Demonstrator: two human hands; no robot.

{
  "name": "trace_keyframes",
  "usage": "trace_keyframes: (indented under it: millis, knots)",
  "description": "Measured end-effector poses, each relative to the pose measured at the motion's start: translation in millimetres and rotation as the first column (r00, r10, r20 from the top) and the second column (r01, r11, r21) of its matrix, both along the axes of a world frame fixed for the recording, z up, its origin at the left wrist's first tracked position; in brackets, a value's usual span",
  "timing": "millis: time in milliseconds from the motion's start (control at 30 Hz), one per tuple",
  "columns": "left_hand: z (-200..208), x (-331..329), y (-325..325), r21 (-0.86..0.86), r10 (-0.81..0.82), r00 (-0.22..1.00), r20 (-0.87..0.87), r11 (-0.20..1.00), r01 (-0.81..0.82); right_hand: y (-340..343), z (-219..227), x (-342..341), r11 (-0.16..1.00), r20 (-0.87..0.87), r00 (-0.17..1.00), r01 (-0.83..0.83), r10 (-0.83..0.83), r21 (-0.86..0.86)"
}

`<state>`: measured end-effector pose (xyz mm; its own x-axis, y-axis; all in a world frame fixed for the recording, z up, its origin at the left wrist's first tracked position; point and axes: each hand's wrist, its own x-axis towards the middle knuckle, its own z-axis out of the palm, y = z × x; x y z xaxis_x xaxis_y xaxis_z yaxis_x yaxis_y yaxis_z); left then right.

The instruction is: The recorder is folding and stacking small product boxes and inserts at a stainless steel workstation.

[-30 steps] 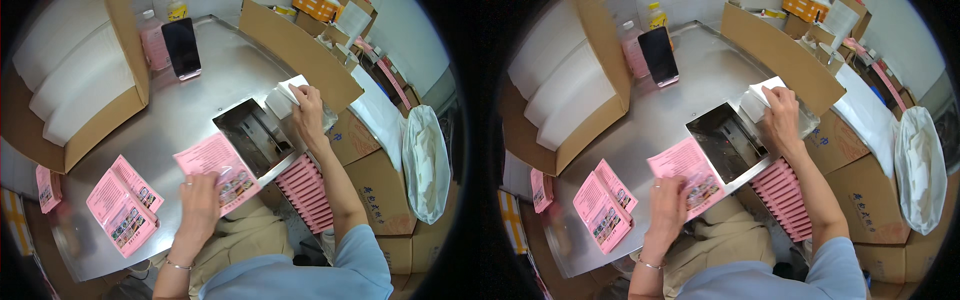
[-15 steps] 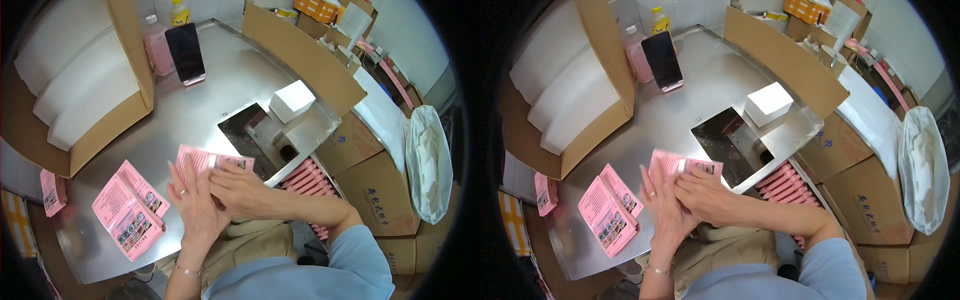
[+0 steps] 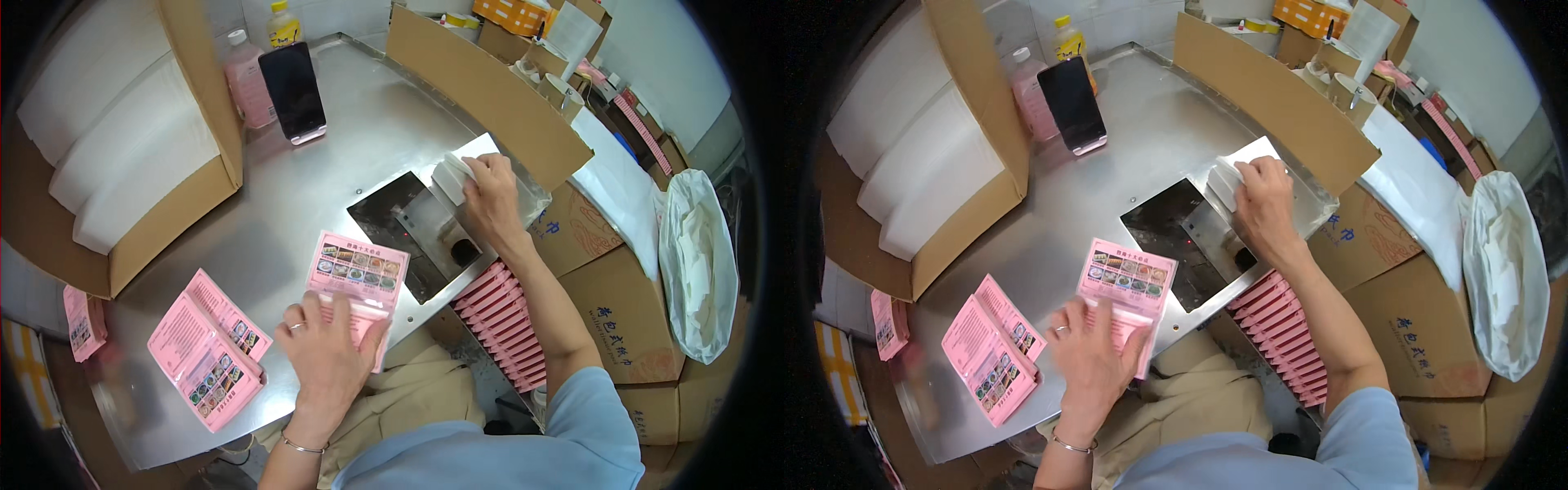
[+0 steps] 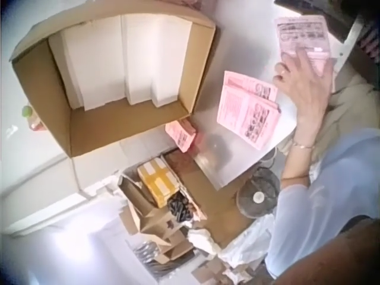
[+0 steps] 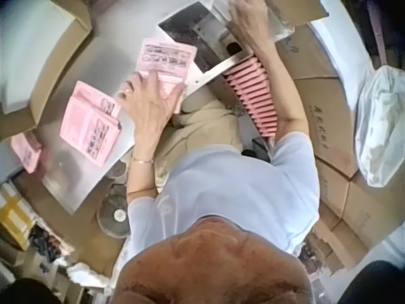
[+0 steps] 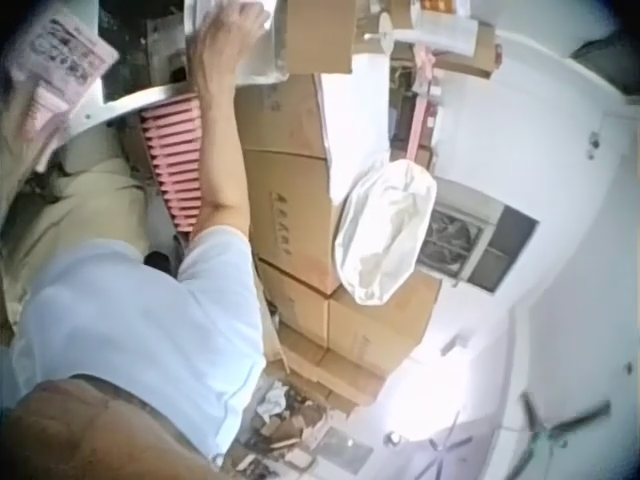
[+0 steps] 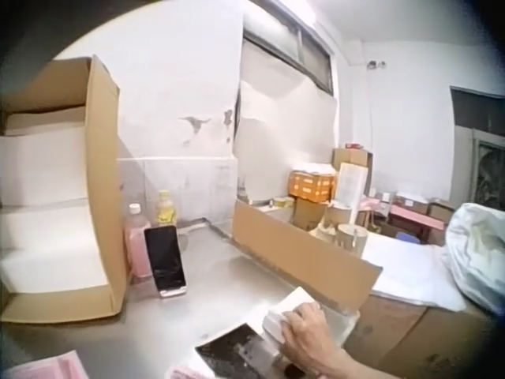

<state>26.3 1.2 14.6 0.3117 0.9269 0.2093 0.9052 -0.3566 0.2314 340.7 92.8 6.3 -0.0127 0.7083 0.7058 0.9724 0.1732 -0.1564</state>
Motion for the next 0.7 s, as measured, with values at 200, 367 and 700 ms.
trace_keyframes:
  millis: [200, 367, 700]
  knots:
    - [-16, -12, 2, -0.012, -0.247, 0.878, 0.41, 0.961, 0.277, -70, -1, -92, 0.863, 0.021, 0.866, -0.495, 0.499, -0.095]
    - [-2, -10, -1, 0.122, -0.169, 0.973, 0.157, 0.981, 0.151, -85, -22, -140, 0.824, 0.204, 0.799, -0.543, 0.566, -0.161]
    - [18, -73, -23, 0.188, -0.206, 0.912, 0.355, 0.971, 0.146, -24, -21, -70, 0.651, 0.107, 0.958, -0.097, 0.267, -0.753]
